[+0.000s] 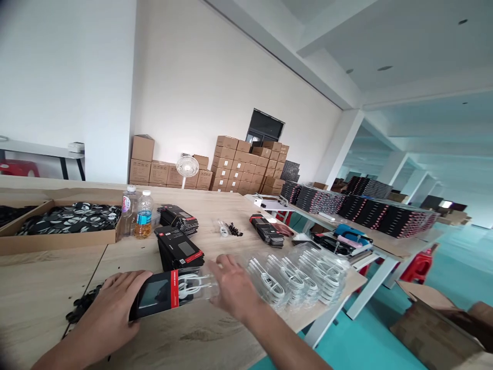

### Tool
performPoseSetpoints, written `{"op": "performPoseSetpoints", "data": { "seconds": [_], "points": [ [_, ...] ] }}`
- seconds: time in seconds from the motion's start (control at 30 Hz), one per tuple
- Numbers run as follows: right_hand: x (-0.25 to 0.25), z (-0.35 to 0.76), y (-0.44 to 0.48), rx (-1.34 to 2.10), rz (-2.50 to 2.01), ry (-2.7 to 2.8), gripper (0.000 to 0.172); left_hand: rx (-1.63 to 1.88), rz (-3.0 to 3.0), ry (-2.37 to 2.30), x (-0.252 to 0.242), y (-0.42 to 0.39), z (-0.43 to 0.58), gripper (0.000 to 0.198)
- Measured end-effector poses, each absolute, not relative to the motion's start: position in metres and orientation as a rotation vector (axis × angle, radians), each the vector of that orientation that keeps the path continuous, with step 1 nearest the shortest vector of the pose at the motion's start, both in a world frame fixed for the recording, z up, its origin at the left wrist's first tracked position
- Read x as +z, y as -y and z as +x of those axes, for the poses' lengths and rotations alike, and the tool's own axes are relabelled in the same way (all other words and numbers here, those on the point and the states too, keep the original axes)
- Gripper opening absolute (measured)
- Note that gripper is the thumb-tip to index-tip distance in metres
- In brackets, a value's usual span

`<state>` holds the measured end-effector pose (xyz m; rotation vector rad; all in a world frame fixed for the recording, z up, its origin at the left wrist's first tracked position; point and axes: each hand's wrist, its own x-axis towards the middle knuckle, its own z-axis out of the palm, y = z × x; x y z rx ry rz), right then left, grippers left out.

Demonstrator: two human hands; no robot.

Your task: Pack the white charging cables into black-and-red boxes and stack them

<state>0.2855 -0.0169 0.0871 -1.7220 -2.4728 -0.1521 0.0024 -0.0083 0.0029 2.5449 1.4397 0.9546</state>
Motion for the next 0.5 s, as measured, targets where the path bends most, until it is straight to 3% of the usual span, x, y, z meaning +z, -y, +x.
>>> {"op": "performPoseSetpoints", "data": {
  "seconds": [0.1, 0.2, 0.33, 0.5],
  "points": [
    [0.079, 0.253, 0.034, -0.021, -1.382, 2.478, 0.096, 1.098, 2.476, -1.451, -0.002, 0.005, 0.006, 0.073],
    [0.058, 0.223, 0.041, 0.037, -1.217, 2.155, 0.098, 1.297, 2.307, -1.471, -0.005, 0.002, 0.009, 0.066],
    [0.028, 0.197, 0.031, 0.377, -1.079, 1.739, 0.094, 1.376, 2.072, -1.378, -0.007, 0.004, 0.017, 0.064],
    [0.017, 0.192, 0.017, 0.509, -0.904, 1.684, 0.070, 1.401, 1.842, -1.112, -0.015, 0.008, 0.024, 0.072]
  ]
}}
